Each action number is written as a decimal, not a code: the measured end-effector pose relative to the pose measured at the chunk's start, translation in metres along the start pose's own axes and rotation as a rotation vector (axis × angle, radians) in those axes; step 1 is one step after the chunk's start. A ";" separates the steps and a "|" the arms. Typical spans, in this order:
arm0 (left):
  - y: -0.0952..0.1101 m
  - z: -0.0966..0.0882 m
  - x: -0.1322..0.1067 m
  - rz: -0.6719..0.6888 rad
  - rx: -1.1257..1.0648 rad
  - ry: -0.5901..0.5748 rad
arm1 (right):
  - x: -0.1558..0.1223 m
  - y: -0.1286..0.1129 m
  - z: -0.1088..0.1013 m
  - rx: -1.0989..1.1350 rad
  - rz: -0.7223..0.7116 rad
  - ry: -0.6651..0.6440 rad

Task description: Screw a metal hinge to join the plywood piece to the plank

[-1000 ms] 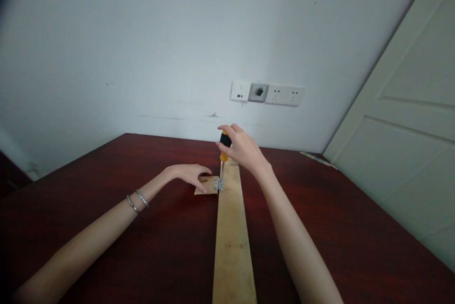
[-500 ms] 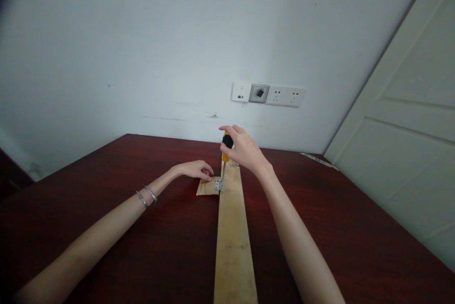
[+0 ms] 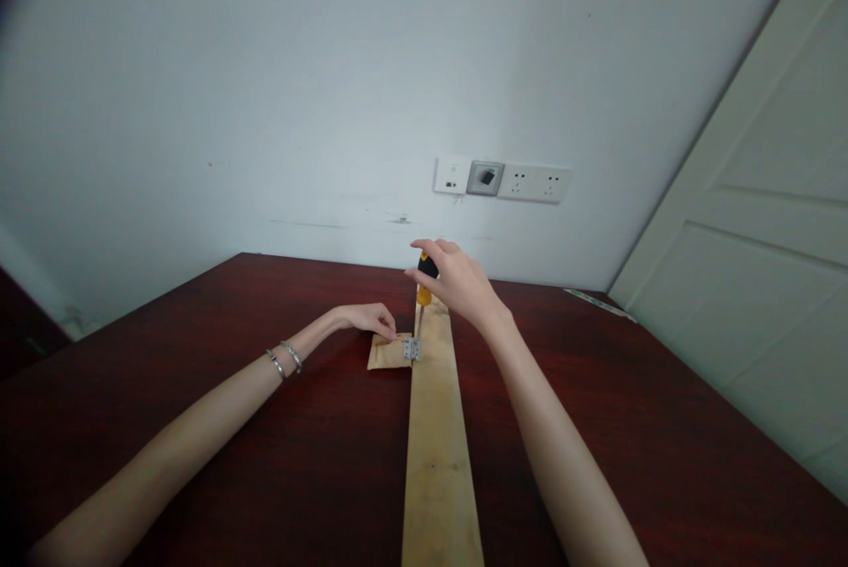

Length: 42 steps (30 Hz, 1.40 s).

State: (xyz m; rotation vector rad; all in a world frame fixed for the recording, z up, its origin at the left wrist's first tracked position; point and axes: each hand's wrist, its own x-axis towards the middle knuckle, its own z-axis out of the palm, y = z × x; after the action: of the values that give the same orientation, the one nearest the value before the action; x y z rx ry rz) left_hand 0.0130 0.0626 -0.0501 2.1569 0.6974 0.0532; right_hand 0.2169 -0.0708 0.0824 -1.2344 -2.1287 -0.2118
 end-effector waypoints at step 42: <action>-0.011 -0.001 0.000 -0.043 -0.265 -0.022 | -0.001 0.008 0.004 0.129 0.008 0.074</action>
State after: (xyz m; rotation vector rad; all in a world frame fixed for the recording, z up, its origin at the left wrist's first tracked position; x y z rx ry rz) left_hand 0.0073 0.0688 -0.0576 1.8863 0.6837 0.0937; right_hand 0.2218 -0.0656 0.0778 -1.1427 -2.0410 -0.1131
